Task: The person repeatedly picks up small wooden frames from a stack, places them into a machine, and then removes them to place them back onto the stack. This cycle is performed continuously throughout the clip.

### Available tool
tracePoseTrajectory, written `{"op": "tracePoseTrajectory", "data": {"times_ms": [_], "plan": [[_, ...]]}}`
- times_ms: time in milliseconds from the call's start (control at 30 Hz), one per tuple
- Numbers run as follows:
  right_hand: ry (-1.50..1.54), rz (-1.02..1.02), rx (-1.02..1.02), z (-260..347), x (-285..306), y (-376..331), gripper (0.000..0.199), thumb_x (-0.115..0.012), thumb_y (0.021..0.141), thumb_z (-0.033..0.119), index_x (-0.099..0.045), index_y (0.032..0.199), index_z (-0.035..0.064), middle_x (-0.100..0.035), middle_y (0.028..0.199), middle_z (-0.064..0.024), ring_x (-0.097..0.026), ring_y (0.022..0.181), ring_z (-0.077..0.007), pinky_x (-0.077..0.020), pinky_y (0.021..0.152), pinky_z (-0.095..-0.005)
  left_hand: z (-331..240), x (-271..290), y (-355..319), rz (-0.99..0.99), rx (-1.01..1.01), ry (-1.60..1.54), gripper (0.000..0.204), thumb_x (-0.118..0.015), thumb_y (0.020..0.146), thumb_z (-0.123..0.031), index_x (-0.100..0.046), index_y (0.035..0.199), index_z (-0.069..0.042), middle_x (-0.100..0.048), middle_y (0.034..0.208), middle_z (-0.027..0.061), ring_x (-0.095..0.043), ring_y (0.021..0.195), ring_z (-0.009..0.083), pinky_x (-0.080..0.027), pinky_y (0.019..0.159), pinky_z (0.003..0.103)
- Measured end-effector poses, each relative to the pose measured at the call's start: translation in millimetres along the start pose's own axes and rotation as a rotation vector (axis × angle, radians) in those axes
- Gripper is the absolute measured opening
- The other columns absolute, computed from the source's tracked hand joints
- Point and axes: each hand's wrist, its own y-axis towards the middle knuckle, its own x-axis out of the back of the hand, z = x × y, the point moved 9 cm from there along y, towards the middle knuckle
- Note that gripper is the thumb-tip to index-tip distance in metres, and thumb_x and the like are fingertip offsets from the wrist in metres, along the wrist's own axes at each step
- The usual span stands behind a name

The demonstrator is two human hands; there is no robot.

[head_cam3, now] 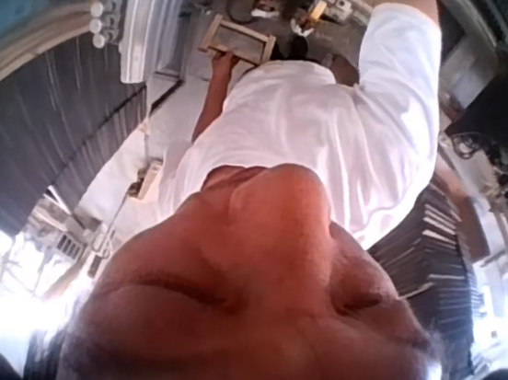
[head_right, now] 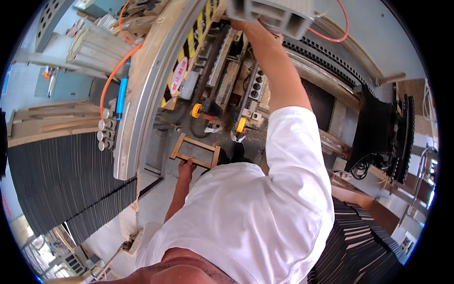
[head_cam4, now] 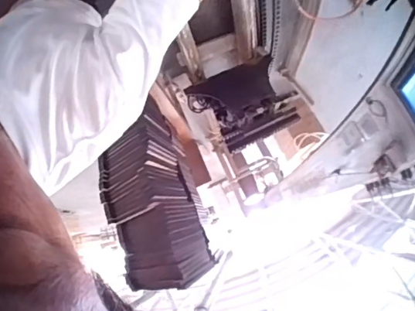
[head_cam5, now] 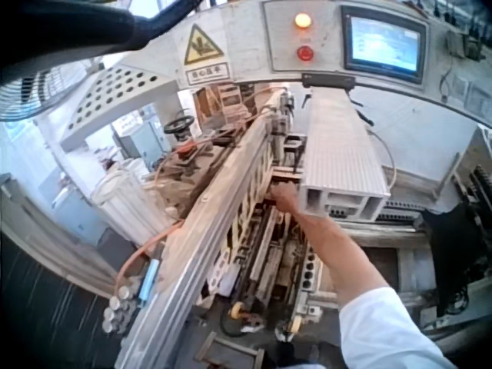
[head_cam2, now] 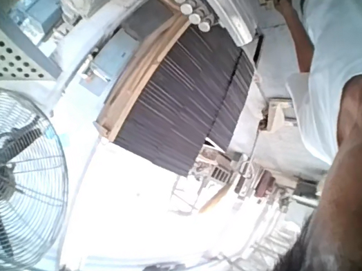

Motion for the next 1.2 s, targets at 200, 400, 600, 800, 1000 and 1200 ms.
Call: {"op": "tracePoseTrajectory", "data": {"times_ms": [200,400,600,800,1000,1200], "plan": [[-0.051,0.053,-0.091,12.5,-10.5,5.8,0.052,-0.062,0.085,0.021,-0.047,0.135,0.0221,-0.063,0.110,-0.0105,-0.058,0.108,-0.0313,-0.0377,0.099,-0.0539,-5.5,-5.5,19.6,0.060,-0.052,0.163,0.019,-0.061,0.088,-0.016,-0.060,0.103,-0.003,-0.063,0.099,0.0045,-0.060,0.083,0.0150,-0.051,0.077,0.030],[-0.014,-0.144,-0.136,7.5,4.3,1.8,0.043,-0.061,0.085,0.026,-0.054,0.128,0.0199,-0.060,0.116,-0.0102,-0.054,0.113,-0.0320,-0.0340,0.101,-0.0552,-11.5,-10.3,-3.6,0.047,-0.125,0.221,0.019,-0.057,0.091,-0.011,-0.061,0.107,-0.001,-0.061,0.093,0.0032,-0.057,0.076,0.0126,-0.048,0.066,0.026],[-0.074,-0.135,-0.119,6.5,5.1,-7.8,0.038,-0.063,0.084,0.022,-0.059,0.121,0.0182,-0.061,0.113,-0.0106,-0.053,0.113,-0.0331,-0.0300,0.102,-0.0581,-4.7,4.5,-19.3,-0.012,-0.115,0.234,0.022,-0.058,0.091,-0.015,-0.062,0.109,-0.003,-0.063,0.100,0.0039,-0.060,0.083,0.0144,-0.051,0.070,0.028],[-0.135,-0.100,-0.037,15.9,8.9,-4.7,0.033,-0.065,0.082,0.018,-0.063,0.114,0.0165,-0.061,0.111,-0.0111,-0.052,0.113,-0.0343,-0.0261,0.104,-0.0609,0.4,10.3,-21.9,-0.068,-0.178,0.142,0.019,-0.060,0.090,-0.015,-0.061,0.105,-0.004,-0.062,0.095,0.0035,-0.059,0.081,0.0137,-0.051,0.068,0.028],[-0.297,-0.088,-0.036,-14.8,-19.7,8.3,0.028,-0.067,0.080,0.014,-0.068,0.108,0.0147,-0.062,0.108,-0.0116,-0.051,0.112,-0.0354,-0.0221,0.106,-0.0638,-5.7,-4.8,-24.0,-0.138,-0.199,0.130,0.016,-0.061,0.089,-0.014,-0.059,0.098,-0.002,-0.061,0.090,0.0036,-0.058,0.074,0.0130,-0.050,0.062,0.027],[-0.343,-0.077,0.096,41.4,40.4,-19.1,0.021,-0.065,0.080,0.011,-0.070,0.100,0.0131,-0.064,0.105,-0.0110,-0.054,0.109,-0.0324,-0.0309,0.103,-0.0537,5.6,15.9,-29.4,-0.209,-0.228,0.023,0.018,-0.061,0.088,-0.014,-0.059,0.099,-0.001,-0.061,0.089,0.0053,-0.059,0.073,0.0133,-0.051,0.062,0.026]]}}
